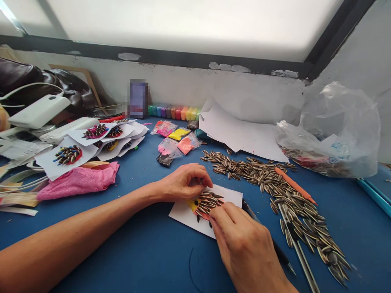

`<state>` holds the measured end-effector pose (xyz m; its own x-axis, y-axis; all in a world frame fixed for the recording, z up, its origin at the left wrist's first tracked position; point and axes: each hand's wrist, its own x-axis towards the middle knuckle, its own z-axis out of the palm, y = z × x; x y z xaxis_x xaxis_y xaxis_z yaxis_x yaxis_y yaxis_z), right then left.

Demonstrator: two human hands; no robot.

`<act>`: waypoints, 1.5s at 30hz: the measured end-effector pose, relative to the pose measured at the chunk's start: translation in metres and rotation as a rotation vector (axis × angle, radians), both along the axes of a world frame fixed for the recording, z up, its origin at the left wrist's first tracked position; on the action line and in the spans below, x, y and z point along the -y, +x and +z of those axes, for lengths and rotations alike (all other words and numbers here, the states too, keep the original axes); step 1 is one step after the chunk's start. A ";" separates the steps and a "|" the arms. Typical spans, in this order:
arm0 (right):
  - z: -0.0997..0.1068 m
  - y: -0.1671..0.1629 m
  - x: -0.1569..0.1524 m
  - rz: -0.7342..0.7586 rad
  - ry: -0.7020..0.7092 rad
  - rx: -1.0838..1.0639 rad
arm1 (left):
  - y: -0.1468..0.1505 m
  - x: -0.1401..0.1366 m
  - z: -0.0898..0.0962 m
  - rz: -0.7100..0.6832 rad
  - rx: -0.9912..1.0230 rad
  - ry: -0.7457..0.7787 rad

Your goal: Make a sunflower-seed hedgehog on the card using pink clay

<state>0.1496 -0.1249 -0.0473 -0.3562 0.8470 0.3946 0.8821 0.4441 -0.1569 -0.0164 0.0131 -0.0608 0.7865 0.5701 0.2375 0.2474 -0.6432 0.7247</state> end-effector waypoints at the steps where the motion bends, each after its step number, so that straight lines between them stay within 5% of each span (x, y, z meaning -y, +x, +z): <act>1: 0.000 0.000 0.000 -0.001 -0.004 0.010 | 0.000 0.000 0.000 -0.002 0.002 -0.001; 22: -0.008 -0.004 0.003 -0.043 0.054 0.123 | 0.000 0.001 0.001 -0.004 0.006 -0.002; 31: 0.020 0.005 0.005 -0.123 0.092 0.068 | 0.000 0.001 0.000 0.004 0.016 -0.004; 36: 0.024 0.034 -0.014 -0.254 0.159 0.236 | 0.000 0.001 0.002 0.008 0.001 -0.009; 45: 0.017 0.045 -0.072 -0.305 -0.082 0.334 | 0.000 0.003 0.003 0.007 0.001 -0.004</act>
